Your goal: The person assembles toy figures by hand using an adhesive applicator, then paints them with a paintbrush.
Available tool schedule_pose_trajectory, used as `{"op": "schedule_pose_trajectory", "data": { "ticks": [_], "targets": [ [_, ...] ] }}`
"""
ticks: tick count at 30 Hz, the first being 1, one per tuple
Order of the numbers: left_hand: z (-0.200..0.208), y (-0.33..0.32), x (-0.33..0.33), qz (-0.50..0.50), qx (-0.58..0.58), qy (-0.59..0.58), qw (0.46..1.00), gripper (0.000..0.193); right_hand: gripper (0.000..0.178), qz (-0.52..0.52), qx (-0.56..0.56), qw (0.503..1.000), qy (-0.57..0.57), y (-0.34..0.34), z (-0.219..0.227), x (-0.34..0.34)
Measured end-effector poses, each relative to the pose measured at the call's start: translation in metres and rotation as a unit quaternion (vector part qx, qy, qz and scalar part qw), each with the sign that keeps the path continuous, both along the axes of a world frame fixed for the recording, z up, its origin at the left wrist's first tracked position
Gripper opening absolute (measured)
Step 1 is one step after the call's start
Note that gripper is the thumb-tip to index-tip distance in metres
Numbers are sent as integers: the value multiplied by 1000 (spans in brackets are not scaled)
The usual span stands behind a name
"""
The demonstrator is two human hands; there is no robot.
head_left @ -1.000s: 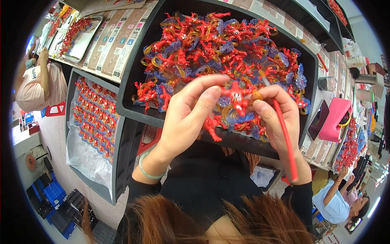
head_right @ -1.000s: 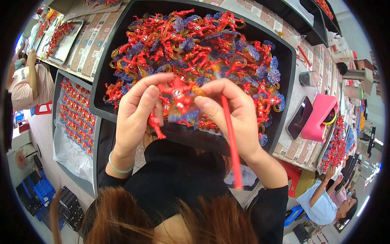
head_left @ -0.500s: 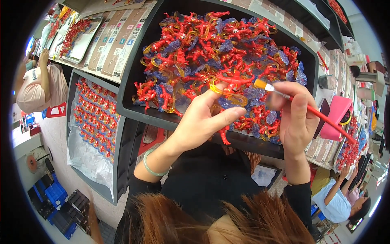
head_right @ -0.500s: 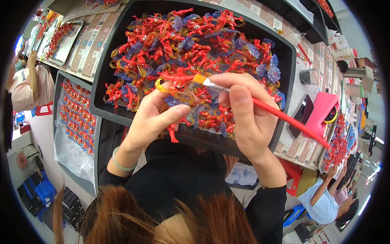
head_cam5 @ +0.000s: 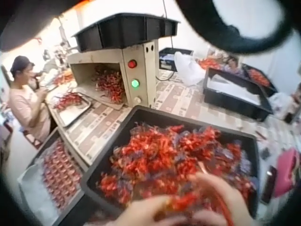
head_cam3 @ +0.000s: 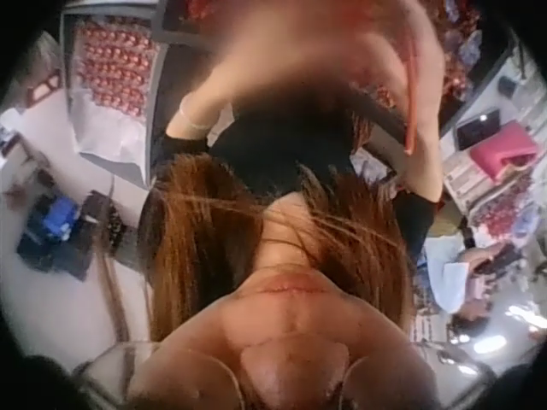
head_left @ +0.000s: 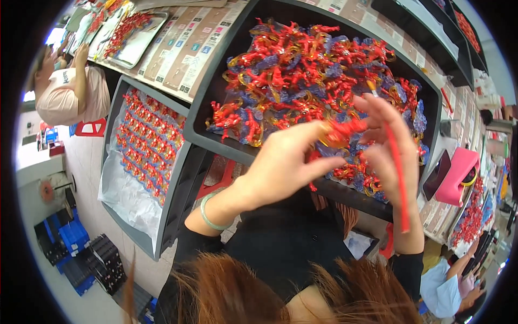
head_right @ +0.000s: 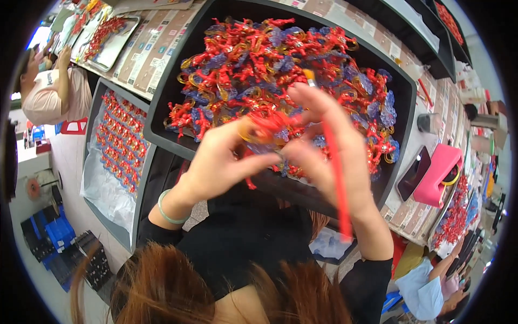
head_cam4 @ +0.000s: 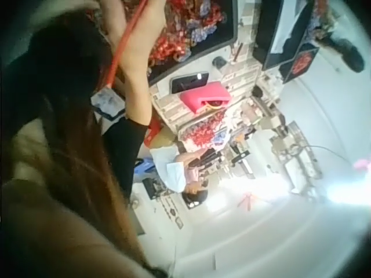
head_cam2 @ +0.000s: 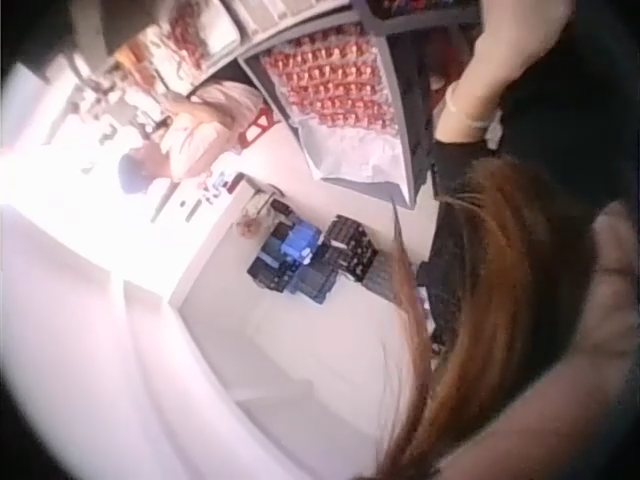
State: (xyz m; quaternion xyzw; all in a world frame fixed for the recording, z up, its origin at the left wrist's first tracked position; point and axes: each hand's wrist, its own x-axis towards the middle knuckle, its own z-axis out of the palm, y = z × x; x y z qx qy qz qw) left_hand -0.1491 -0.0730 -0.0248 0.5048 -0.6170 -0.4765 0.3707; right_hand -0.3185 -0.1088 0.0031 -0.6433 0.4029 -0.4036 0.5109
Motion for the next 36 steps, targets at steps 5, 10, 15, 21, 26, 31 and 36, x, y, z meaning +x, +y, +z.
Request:
{"op": "schedule_pose_trajectory", "data": {
  "ticks": [5,10,15,21,26,31,36],
  "targets": [
    [-9,9,-2,-24,31,262,964,32,39,97,-206,959,167,5,3,6],
    [-6,12,9,-77,267,490,826,34,40,170,-242,954,57,13,4,1],
    [-9,31,47,-161,327,464,807,32,42,299,-262,916,64,11,3,27],
    [12,74,154,94,164,415,890,28,50,195,-260,945,41,5,-1,44],
    [-12,171,361,634,-8,-95,768,32,43,56,-140,985,87,-15,-10,0],
    [-87,235,493,650,144,-98,740,41,28,16,-54,995,88,-20,-11,-2],
    [-149,227,539,645,194,-140,725,37,25,32,-40,996,74,-14,-6,18]
  ]
}}
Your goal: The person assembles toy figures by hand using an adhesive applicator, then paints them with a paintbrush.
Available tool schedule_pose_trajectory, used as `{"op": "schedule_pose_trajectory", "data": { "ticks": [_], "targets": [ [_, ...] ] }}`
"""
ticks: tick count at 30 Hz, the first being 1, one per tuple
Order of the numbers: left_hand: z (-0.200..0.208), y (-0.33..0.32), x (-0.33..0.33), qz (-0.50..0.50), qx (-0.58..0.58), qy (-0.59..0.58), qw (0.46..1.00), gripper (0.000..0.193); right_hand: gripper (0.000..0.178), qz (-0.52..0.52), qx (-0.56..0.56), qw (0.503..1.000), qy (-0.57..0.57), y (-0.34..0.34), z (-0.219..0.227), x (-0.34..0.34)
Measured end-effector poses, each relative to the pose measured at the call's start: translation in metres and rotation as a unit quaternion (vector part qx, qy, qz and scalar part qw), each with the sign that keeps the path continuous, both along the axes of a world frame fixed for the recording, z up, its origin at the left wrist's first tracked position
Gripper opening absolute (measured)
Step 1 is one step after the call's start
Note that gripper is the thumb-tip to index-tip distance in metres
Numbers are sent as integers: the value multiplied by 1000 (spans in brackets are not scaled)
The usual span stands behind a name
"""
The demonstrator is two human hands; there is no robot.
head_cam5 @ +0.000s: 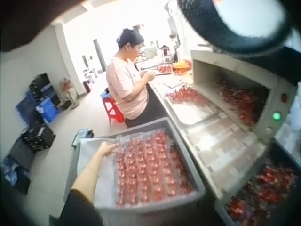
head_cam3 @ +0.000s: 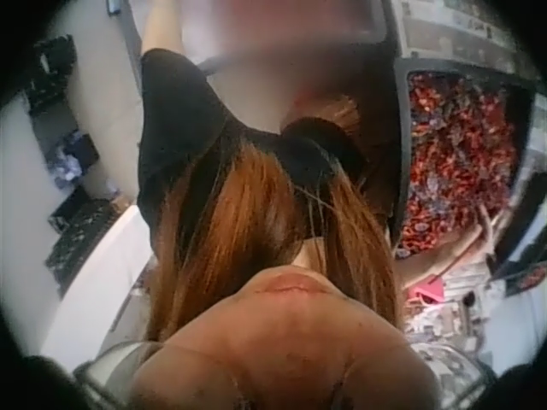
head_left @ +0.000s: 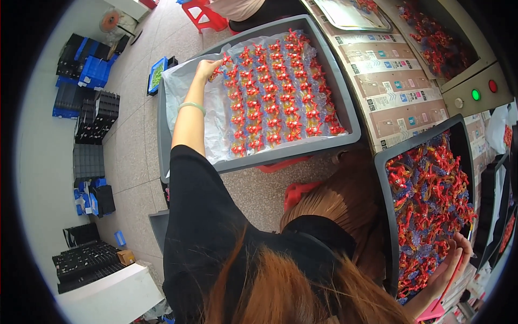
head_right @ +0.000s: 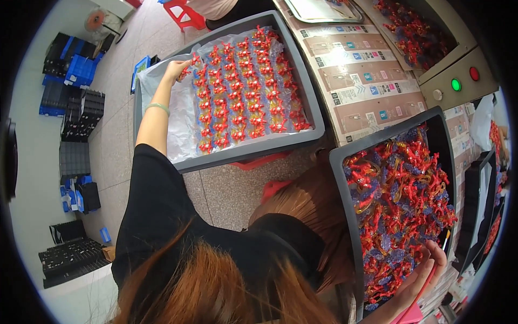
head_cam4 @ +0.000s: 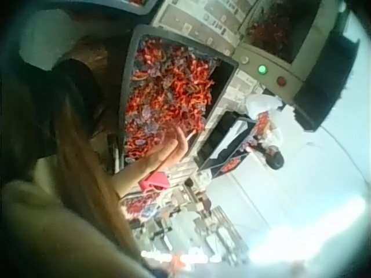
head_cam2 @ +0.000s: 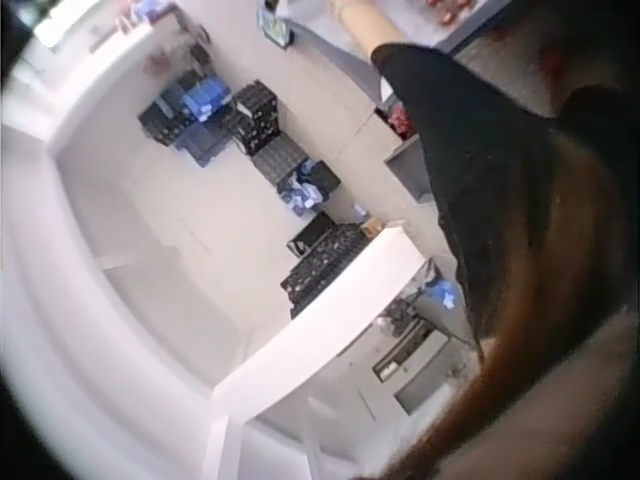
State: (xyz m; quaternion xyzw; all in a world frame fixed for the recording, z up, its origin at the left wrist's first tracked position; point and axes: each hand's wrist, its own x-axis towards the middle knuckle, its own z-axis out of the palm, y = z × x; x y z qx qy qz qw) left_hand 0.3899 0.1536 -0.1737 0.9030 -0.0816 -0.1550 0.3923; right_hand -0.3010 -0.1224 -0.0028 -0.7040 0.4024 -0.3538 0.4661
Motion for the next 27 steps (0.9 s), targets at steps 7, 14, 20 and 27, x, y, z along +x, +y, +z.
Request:
{"op": "schedule_pose_trajectory", "data": {
  "ticks": [7,14,20,27],
  "targets": [
    [-23,-10,12,-49,167,-60,983,36,23,-31,45,999,-2,6,-4,-3],
    [-21,-11,20,14,160,17,987,43,22,-44,63,997,-15,8,-2,-4],
    [-22,48,25,121,-143,168,968,32,22,-50,88,994,-43,3,-10,-20],
    [-20,48,-42,-28,159,-214,963,24,22,-45,115,991,-48,-4,-12,-10]
  ]
}}
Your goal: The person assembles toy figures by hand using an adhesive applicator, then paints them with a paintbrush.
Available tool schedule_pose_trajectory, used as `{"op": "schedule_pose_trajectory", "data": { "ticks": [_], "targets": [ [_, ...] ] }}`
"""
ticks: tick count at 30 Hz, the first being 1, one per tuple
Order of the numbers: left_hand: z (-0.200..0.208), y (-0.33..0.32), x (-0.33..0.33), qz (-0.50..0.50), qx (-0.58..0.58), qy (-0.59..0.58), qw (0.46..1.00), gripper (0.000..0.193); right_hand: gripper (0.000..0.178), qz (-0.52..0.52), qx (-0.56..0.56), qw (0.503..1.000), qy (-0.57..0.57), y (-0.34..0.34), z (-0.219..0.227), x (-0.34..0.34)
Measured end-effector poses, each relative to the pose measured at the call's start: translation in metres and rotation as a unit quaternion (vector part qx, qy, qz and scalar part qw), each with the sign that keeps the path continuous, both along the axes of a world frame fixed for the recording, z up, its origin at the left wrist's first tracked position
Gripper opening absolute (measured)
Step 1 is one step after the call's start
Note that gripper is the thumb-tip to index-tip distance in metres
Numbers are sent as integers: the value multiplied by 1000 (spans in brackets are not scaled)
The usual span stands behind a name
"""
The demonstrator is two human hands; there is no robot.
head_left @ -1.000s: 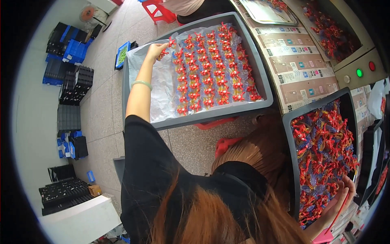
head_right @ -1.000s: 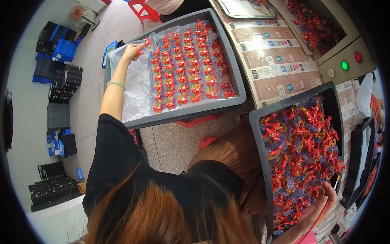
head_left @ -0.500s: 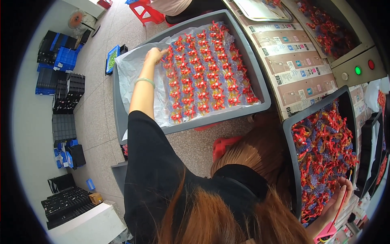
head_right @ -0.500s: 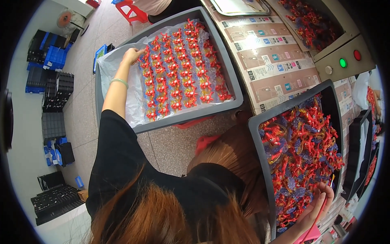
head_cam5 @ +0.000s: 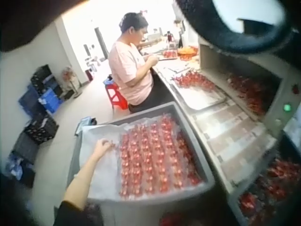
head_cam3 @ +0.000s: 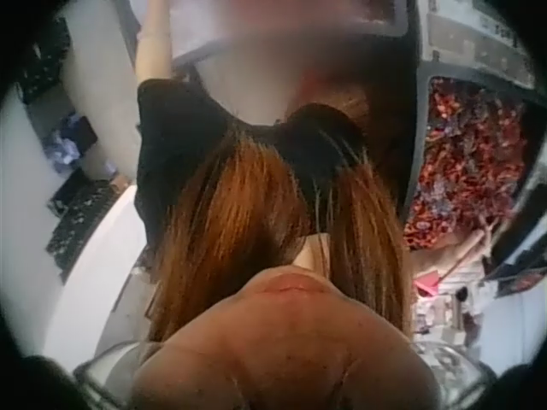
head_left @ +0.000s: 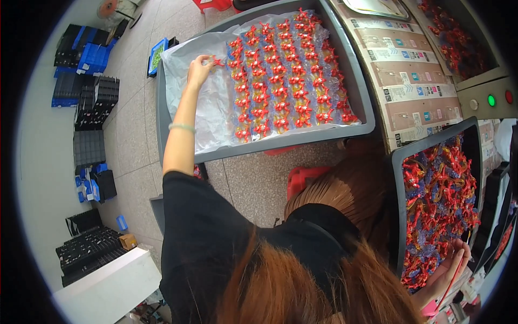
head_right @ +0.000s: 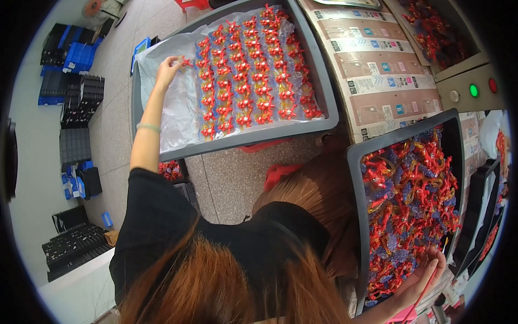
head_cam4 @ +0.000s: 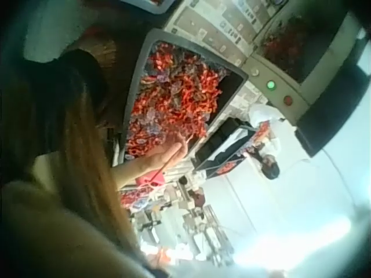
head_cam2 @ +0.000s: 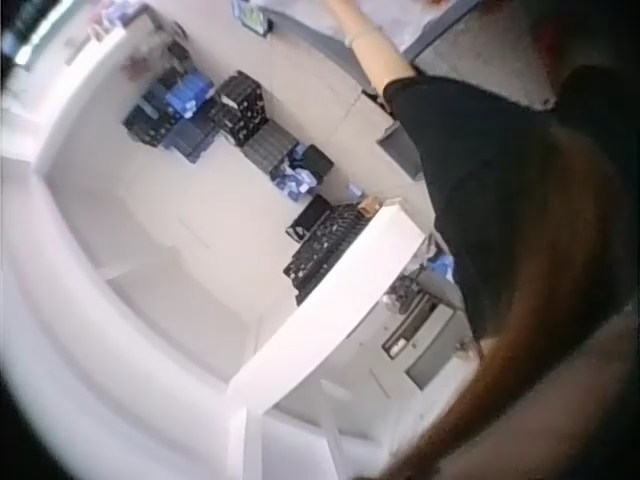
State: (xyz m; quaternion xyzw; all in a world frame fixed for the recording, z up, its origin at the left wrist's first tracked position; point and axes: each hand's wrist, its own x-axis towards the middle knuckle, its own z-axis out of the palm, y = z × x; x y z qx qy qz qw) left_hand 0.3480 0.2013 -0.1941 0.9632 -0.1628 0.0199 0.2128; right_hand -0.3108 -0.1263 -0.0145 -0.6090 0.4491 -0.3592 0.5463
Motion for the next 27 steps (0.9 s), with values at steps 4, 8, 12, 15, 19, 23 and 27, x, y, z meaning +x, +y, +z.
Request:
{"op": "schedule_pose_trajectory", "data": {
  "ticks": [4,8,12,15,19,23,27],
  "targets": [
    [52,1,-100,-104,-70,345,930,29,22,13,-14,1000,14,-5,-3,4],
    [30,12,-159,-129,13,290,948,32,21,32,0,999,7,-7,-7,15],
    [21,28,-162,-129,-50,314,939,32,21,66,0,998,-5,-8,-4,20],
    [24,28,-162,-140,-91,351,921,29,20,46,-5,999,-16,-5,-5,17],
    [19,24,-169,-54,-131,325,935,36,19,37,7,999,-10,-4,-9,14],
    [22,16,-162,-66,-21,306,950,37,19,33,13,999,-13,-3,-10,7],
    [5,-7,-133,-134,-44,37,989,30,19,22,16,1000,-12,-5,-8,5]
  ]
}}
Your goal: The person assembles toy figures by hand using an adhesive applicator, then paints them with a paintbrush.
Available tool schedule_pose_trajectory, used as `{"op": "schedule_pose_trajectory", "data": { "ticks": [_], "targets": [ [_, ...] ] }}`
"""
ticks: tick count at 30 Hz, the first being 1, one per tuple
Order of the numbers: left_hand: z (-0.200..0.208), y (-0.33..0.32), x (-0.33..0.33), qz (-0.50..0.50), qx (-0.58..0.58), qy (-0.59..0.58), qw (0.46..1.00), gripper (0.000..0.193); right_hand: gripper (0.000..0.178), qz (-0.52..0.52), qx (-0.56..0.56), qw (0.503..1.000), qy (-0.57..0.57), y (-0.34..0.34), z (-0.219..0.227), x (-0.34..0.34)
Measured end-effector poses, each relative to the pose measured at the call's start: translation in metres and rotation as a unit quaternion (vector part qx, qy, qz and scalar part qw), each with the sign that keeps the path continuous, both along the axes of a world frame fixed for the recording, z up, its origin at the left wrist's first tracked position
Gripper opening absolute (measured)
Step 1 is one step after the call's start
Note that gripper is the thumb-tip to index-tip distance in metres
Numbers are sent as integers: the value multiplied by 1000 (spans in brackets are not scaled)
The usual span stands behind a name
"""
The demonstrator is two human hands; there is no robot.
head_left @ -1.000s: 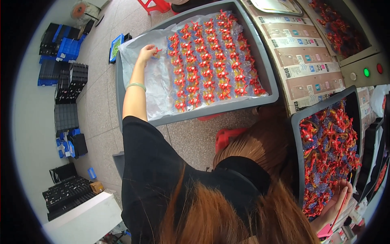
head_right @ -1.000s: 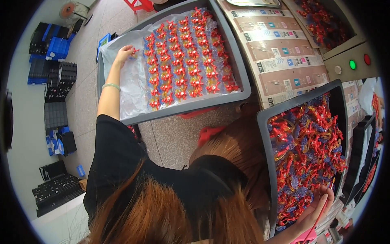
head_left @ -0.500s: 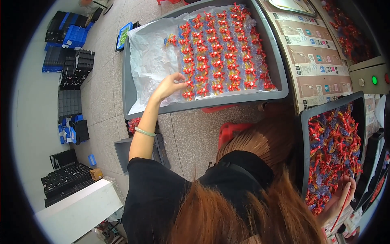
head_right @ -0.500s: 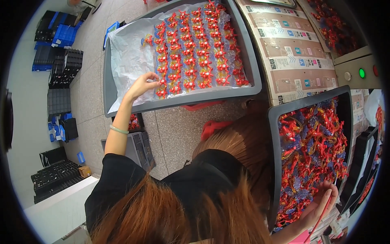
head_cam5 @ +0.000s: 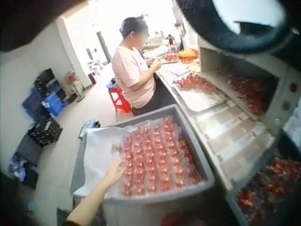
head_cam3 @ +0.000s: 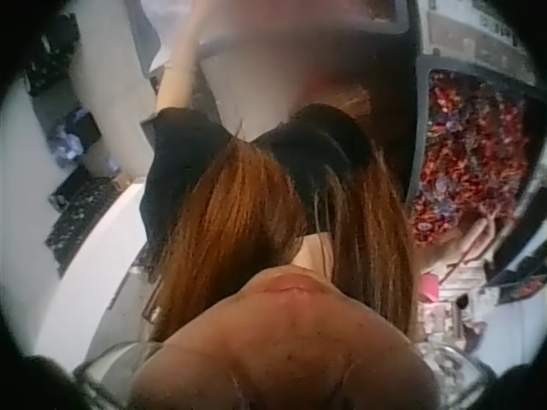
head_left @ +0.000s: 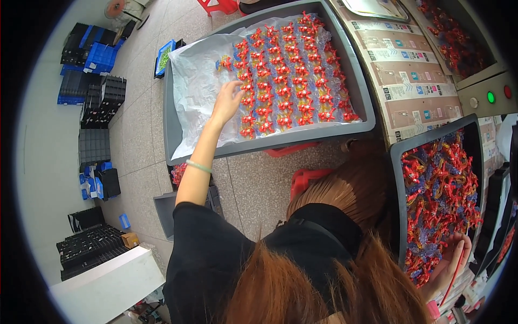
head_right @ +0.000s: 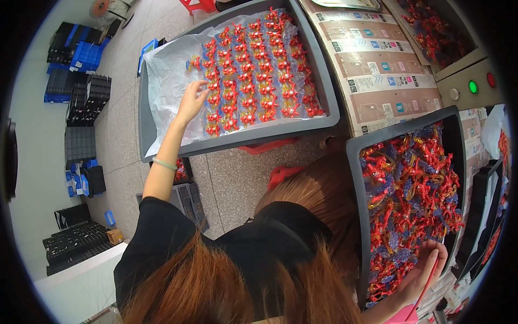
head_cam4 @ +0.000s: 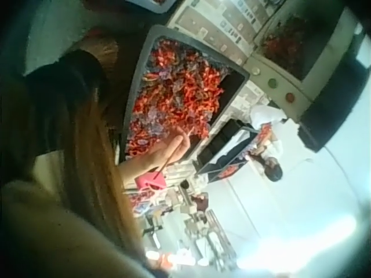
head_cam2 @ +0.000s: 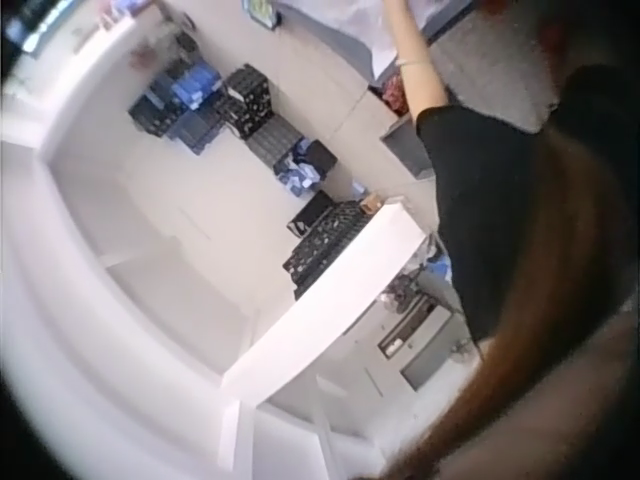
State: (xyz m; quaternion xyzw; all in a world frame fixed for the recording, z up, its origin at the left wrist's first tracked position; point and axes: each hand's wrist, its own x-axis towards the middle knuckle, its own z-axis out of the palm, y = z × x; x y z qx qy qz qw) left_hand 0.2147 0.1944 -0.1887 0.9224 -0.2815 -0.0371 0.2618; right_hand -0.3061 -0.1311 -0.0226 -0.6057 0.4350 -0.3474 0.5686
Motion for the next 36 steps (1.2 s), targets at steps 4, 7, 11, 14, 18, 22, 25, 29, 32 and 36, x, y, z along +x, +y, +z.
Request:
{"op": "schedule_pose_trajectory", "data": {
  "ticks": [4,7,11,14,18,22,25,29,32,36],
  "targets": [
    [-4,-9,21,-40,76,20,996,25,18,6,-9,1000,5,4,2,2],
    [0,-11,30,-36,99,104,989,25,18,-14,-13,1000,9,7,2,-4],
    [-1,-16,55,26,68,23,997,24,18,-20,-10,1000,12,4,0,-3],
    [-17,-27,86,1,52,-121,991,26,18,3,-12,1000,12,3,5,4],
    [-11,-35,96,37,177,-10,983,28,18,-11,-18,1000,14,4,4,3],
    [21,-61,111,59,256,9,965,31,18,-27,-5,1000,4,7,4,-6],
    [-6,-64,146,90,164,-113,976,34,18,-16,2,1000,-4,6,6,-3],
    [-5,-59,168,28,168,-18,985,34,18,-19,0,1000,7,5,9,-2],
    [10,-35,182,-20,128,78,989,34,18,-21,-8,1000,-7,4,9,-4],
    [4,6,188,94,170,-12,981,39,19,-23,-4,1000,1,-3,5,-6]
  ]
}}
